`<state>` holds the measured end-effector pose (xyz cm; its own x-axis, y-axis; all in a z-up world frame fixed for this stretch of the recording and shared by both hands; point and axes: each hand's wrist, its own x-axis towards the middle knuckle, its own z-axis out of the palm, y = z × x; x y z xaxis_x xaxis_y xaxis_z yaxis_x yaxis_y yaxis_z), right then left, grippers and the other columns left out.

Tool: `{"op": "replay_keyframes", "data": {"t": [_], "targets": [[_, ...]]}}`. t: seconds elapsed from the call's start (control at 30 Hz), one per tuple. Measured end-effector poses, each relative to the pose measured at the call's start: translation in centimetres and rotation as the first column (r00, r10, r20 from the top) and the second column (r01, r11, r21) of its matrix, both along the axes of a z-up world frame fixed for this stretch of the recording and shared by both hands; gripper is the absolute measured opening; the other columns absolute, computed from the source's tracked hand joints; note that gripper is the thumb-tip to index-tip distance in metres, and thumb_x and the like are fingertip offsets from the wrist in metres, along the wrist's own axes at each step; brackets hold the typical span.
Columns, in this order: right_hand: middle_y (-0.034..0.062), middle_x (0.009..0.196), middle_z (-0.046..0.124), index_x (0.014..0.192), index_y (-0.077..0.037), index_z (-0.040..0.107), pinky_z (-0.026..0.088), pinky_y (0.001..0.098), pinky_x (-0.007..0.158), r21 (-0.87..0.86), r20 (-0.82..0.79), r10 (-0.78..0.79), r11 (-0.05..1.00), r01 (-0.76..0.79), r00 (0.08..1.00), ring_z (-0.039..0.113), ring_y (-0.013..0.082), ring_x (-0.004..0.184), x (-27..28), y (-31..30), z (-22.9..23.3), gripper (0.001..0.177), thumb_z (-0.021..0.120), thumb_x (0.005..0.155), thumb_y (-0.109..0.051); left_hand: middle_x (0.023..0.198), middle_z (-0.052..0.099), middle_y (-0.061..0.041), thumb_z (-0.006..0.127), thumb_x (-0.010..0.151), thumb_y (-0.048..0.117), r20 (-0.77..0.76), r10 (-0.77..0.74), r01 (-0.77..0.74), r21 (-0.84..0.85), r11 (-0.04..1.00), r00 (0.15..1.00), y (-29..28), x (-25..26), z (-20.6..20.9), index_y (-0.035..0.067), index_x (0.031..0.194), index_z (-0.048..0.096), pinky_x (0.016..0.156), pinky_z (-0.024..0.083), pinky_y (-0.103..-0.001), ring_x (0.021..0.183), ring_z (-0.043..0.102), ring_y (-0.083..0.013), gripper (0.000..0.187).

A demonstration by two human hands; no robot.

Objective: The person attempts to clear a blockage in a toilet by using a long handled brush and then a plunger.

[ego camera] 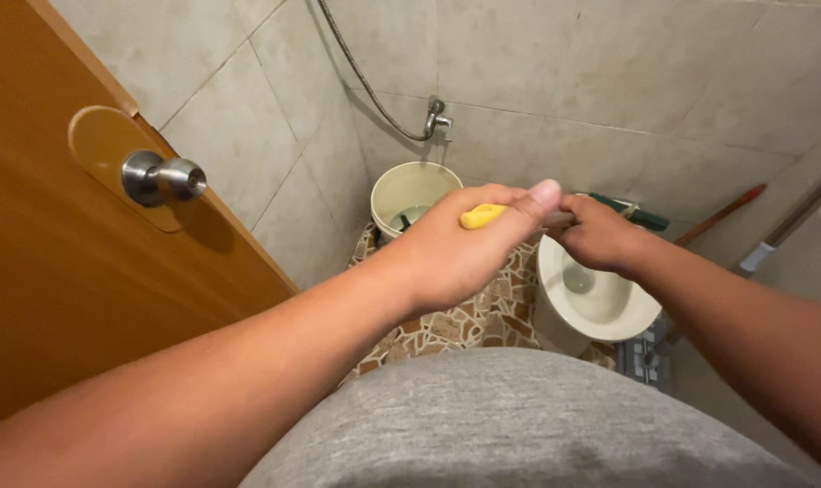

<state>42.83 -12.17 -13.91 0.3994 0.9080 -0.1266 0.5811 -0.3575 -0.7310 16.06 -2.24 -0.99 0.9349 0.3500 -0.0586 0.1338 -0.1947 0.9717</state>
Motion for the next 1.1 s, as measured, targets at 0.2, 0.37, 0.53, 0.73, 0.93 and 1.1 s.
{"op": "replay_keyframes", "data": {"t": [0.2, 0.37, 0.53, 0.73, 0.93, 1.1], "targets": [[0.0132, 0.112, 0.077, 0.118, -0.003, 0.071, 0.053, 0.0386, 0.092, -0.112, 0.081, -0.025, 0.993, 0.034, 0.996, 0.07, 0.0219, 0.104, 0.2, 0.8, 0.8, 0.031, 0.064, 0.097, -0.025, 0.119, 0.075, -0.01, 0.053, 0.093, 0.063, 0.08, -0.061, 0.057, 0.05, 0.997, 0.995, -0.2, 1.2, -0.5, 0.008, 0.129, 0.07, 0.096, 0.052, -0.032, 0.112, 0.067, -0.0192, 0.069], [0.0109, 0.117, 0.077, 0.126, -0.006, 0.068, 0.052, 0.038, 0.094, -0.004, -0.022, 0.033, 0.999, -0.034, 0.999, 0.068, 0.0206, 0.109, -0.7, 0.9, 1.0, 0.037, 0.061, 0.096, -0.026, 0.122, 0.076, -0.01, 0.051, 0.094, 0.064, 0.021, -0.088, 0.086, 0.084, 0.993, 0.996, 0.8, 0.2, 0.8, 0.01, 0.128, 0.072, 0.1, 0.052, -0.034, 0.117, 0.069, -0.0191, 0.067], [0.0175, 0.117, 0.078, 0.128, -0.003, 0.067, 0.056, 0.0438, 0.094, -0.228, 0.01, -0.118, 0.966, 0.118, 0.993, 0.071, 0.0284, 0.106, 0.9, 2.5, 0.7, 0.036, 0.065, 0.097, -0.02, 0.12, 0.074, -0.008, 0.052, 0.093, 0.061, -0.026, 0.035, -0.035, 0.019, 0.999, 0.999, 0.8, 1.4, 1.0, 0.01, 0.127, 0.071, 0.093, 0.054, -0.035, 0.11, 0.067, -0.0182, 0.064], [0.0067, 0.129, 0.073, 0.136, -0.014, 0.063, 0.047, 0.0358, 0.098, 0.132, -0.121, 0.154, 0.982, -0.137, 0.981, 0.064, 0.0188, 0.117, -0.4, 2.2, 1.0, 0.043, 0.056, 0.096, -0.027, 0.114, 0.078, -0.007, 0.055, 0.096, 0.063, 0.112, -0.12, 0.105, 0.137, 0.985, 0.986, 2.3, 0.7, 0.0, 0.007, 0.126, 0.073, 0.09, 0.056, -0.029, 0.104, 0.07, -0.0137, 0.066], [0.0173, 0.115, 0.077, 0.12, -0.004, 0.069, 0.055, 0.0398, 0.094, -0.175, 0.119, -0.066, 0.981, 0.086, 0.991, 0.072, 0.0272, 0.106, 0.7, 3.5, -0.7, 0.034, 0.065, 0.095, -0.027, 0.095, 0.066, -0.016, 0.059, 0.099, 0.06, -0.181, 0.001, -0.011, -0.054, 0.998, 0.984, 3.1, -0.2, 0.4, 0.018, 0.139, 0.074, 0.066, 0.046, -0.039, 0.077, 0.056, -0.0252, 0.06], [0.0195, 0.108, 0.078, 0.117, 0.0, 0.068, 0.055, 0.0419, 0.09, -0.157, 0.13, -0.072, 0.983, 0.092, 0.989, 0.073, 0.0284, 0.101, 1.6, 2.9, -1.7, 0.033, 0.067, 0.092, -0.022, 0.101, 0.074, -0.008, 0.059, 0.089, 0.06, -0.063, -0.081, 0.087, 0.099, 0.991, 0.995, 2.1, 0.2, 0.3, 0.015, 0.129, 0.07, 0.074, 0.056, -0.029, 0.085, 0.066, -0.0138, 0.062]]}}
